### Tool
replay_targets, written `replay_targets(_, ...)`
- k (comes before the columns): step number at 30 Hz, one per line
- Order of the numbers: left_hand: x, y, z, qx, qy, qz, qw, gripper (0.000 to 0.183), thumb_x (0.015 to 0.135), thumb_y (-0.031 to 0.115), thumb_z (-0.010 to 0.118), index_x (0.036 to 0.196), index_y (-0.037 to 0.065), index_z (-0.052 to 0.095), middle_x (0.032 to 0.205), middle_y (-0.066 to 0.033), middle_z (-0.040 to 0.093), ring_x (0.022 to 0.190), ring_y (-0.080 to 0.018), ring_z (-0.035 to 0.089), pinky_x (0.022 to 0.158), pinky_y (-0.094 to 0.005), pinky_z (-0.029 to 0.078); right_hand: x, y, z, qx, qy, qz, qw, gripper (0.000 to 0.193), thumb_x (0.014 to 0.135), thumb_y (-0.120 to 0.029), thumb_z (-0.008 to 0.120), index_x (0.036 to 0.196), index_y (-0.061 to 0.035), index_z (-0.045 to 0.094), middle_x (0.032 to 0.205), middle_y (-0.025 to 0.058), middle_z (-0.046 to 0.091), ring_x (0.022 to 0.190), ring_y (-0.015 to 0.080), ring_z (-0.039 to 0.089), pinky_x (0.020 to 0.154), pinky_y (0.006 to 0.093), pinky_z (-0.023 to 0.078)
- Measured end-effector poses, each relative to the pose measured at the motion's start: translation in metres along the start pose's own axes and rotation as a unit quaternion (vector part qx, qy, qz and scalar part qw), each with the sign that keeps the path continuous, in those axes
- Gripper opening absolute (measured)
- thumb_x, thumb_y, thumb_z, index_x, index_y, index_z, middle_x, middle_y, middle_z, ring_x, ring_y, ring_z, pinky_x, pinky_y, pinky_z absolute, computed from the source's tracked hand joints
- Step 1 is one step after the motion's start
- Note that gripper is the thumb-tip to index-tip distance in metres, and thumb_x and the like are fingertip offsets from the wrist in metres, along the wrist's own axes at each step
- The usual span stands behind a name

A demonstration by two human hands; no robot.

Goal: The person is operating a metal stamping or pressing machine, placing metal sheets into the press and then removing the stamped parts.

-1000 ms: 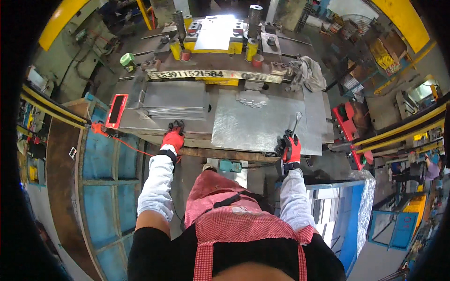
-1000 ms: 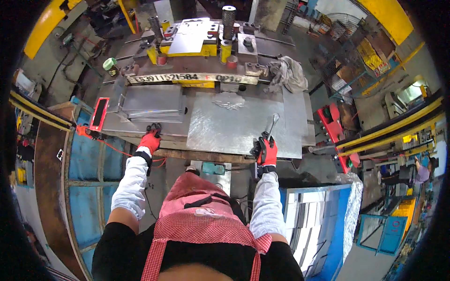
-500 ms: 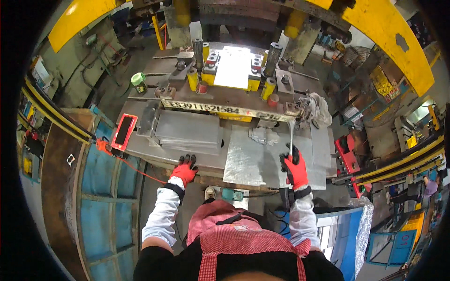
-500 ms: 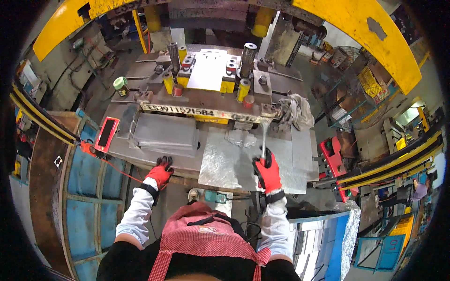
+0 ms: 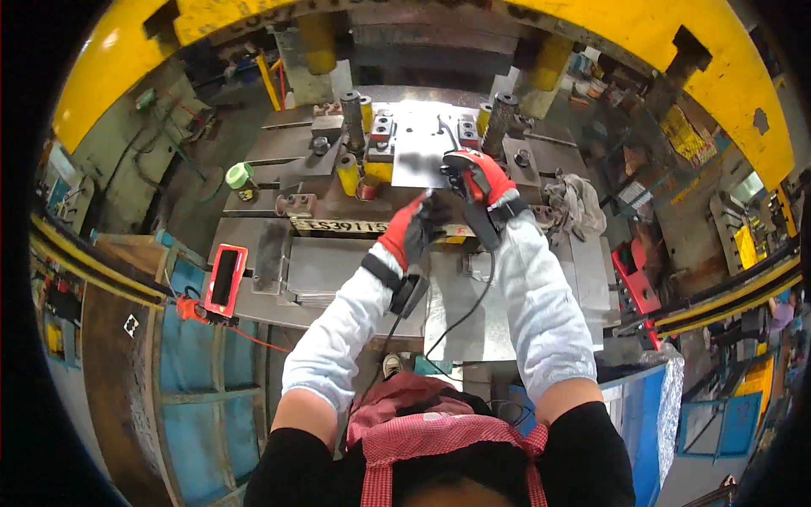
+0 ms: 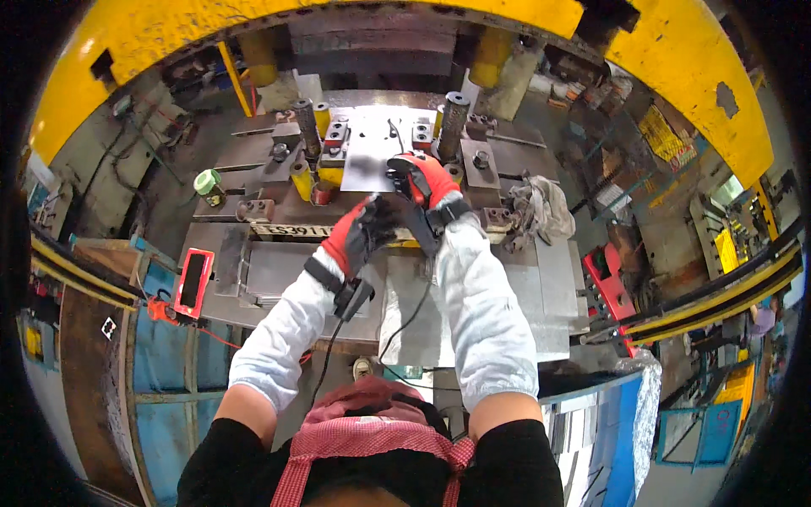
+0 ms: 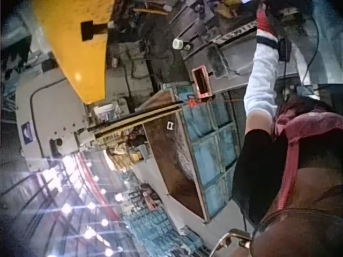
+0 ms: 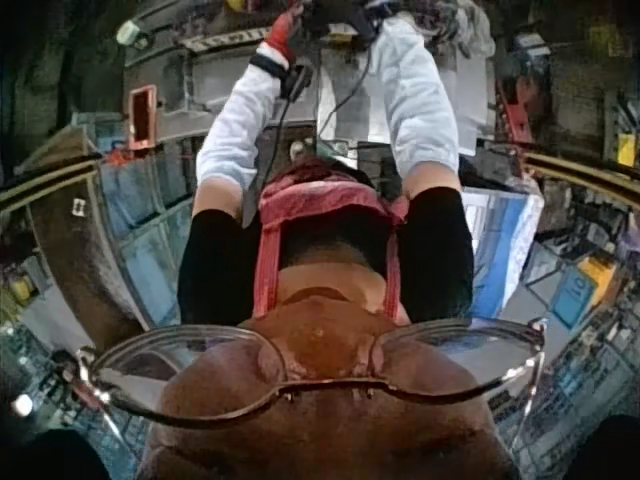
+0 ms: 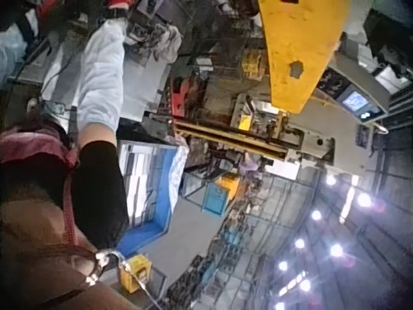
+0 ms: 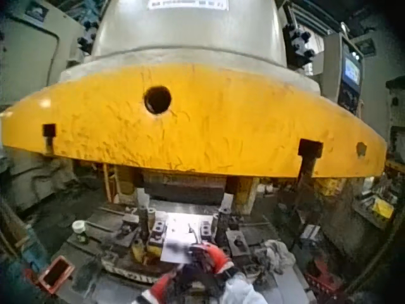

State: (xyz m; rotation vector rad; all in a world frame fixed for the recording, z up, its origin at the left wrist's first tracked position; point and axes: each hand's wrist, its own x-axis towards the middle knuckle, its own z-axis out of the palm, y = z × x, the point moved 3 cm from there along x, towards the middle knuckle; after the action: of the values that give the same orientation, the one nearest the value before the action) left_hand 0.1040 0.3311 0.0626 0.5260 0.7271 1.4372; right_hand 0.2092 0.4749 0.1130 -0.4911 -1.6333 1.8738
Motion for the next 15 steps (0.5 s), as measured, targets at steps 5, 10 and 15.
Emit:
replay_targets(5, 0.049, 0.002, -0.022, -0.114, -0.041, 0.070, 0.990, 0.035, 0.090, 0.031, 0.041, 0.115, 0.008, 0.049, 0.107, -0.0064, 0.058, 0.089, -0.0243, 0.058, 0.079, -0.0404, 0.048, -0.151, -0.046, 0.043, -0.211, 0.131, -0.076, 0.966, 0.035, 0.079, -0.016, 0.061, 0.111, -0.0040, 0.052, 0.072, -0.0002, 0.054, 0.056, 0.0060, 0.048, 0.049, 0.0200, 0.040)
replay_targets(10, 0.059, -0.002, -0.009, -0.138, 0.057, 0.068, 0.986, 0.036, 0.089, 0.030, 0.047, 0.111, 0.001, 0.049, 0.101, -0.0140, 0.058, 0.087, -0.0252, 0.060, 0.076, -0.0354, 0.051, -0.279, 0.019, 0.023, 0.027, 0.250, 0.090, 0.964, 0.050, 0.078, -0.011, 0.055, 0.124, -0.0009, 0.038, 0.082, 0.0077, 0.058, 0.052, 0.0097, 0.048, 0.045, 0.0233, 0.041)
replay_targets(15, 0.032, 0.012, -0.029, -0.014, 0.066, 0.103, 0.992, 0.035, 0.088, 0.025, 0.050, 0.110, -0.002, 0.050, 0.104, -0.0130, 0.057, 0.090, -0.0229, 0.060, 0.078, -0.0352, 0.052, -0.312, 0.101, -0.006, 0.066, 0.272, 0.152, 0.948, 0.043, 0.080, -0.008, 0.051, 0.122, -0.0042, 0.043, 0.079, 0.0068, 0.060, 0.052, 0.0104, 0.050, 0.047, 0.0247, 0.042)
